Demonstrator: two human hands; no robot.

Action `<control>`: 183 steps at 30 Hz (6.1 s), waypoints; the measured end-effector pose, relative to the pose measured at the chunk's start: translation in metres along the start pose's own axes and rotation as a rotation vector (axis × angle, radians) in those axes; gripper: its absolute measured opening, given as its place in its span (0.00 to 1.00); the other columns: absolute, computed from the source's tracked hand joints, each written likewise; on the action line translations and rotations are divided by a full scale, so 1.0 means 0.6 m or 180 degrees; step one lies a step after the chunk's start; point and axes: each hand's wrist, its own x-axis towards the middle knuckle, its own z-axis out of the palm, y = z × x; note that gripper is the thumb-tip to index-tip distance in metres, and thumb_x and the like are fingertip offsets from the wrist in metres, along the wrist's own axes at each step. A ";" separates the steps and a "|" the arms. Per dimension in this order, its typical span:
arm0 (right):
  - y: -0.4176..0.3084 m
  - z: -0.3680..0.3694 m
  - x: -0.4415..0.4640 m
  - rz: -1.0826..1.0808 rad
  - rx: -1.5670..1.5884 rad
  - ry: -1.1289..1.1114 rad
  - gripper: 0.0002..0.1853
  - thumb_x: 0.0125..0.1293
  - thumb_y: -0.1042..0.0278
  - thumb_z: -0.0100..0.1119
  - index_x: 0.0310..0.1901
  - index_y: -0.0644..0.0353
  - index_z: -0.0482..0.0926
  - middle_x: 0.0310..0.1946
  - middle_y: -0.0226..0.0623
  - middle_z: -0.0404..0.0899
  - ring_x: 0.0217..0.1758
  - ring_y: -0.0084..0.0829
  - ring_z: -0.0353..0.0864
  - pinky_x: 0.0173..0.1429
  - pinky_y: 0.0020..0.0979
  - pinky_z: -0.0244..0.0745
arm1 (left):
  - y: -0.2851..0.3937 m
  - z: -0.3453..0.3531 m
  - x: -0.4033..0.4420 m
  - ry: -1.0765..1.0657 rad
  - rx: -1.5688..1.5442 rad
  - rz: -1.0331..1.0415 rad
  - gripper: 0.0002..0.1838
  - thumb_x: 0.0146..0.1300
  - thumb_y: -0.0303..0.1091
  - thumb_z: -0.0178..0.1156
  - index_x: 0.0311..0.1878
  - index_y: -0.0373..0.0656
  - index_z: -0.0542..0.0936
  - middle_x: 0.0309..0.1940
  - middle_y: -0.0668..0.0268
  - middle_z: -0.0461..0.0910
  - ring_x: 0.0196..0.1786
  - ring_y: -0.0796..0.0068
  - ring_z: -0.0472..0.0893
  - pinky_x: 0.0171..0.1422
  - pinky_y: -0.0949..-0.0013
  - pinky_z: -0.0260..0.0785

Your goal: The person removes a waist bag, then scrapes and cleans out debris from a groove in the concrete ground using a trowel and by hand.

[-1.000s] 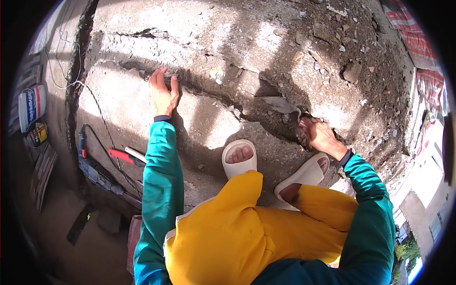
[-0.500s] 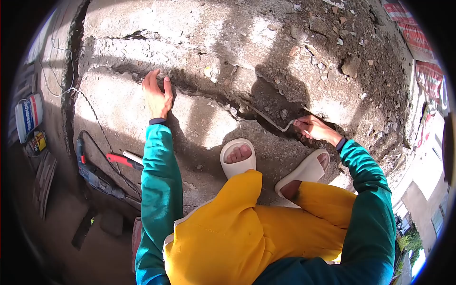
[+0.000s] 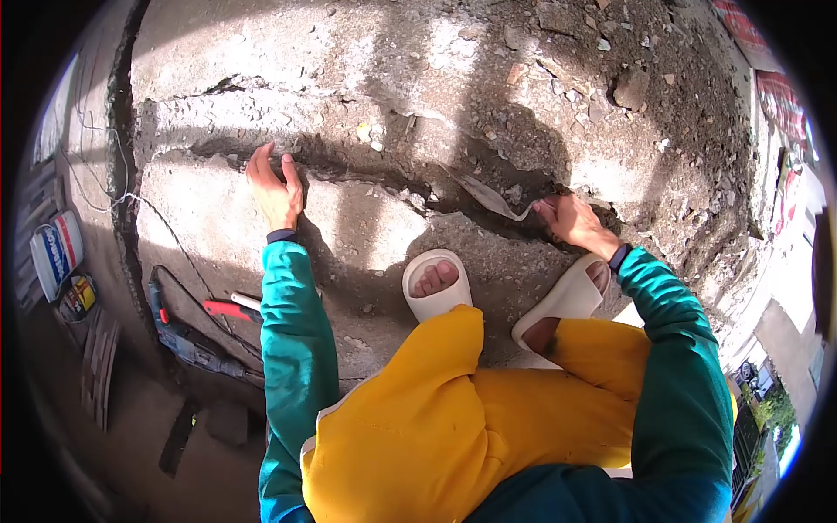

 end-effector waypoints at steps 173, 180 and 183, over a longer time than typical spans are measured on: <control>-0.264 -0.012 0.066 -0.1609 -0.0737 0.1239 0.14 0.69 0.61 0.50 0.47 0.62 0.71 0.29 0.48 0.81 0.30 0.50 0.84 0.37 0.45 0.79 | 0.008 0.001 -0.002 0.0539 0.0227 -0.0136 0.25 0.63 0.34 0.53 0.62 0.32 0.68 0.58 0.46 0.65 0.63 0.44 0.64 0.69 0.46 0.54; -0.353 -0.038 0.127 -0.1683 0.0807 0.0474 0.18 0.73 0.55 0.43 0.50 0.59 0.75 0.34 0.53 0.81 0.40 0.53 0.81 0.47 0.50 0.75 | 0.010 0.000 -0.002 0.0535 0.0294 -0.0121 0.25 0.63 0.34 0.53 0.62 0.32 0.68 0.58 0.47 0.65 0.63 0.45 0.64 0.69 0.47 0.55; -0.343 0.012 0.193 -0.1863 0.0344 0.0336 0.21 0.74 0.52 0.40 0.45 0.63 0.77 0.34 0.57 0.80 0.43 0.55 0.80 0.50 0.50 0.74 | 0.014 -0.004 -0.003 0.0458 0.0334 -0.0142 0.25 0.65 0.33 0.52 0.64 0.33 0.66 0.60 0.42 0.63 0.64 0.42 0.64 0.70 0.46 0.54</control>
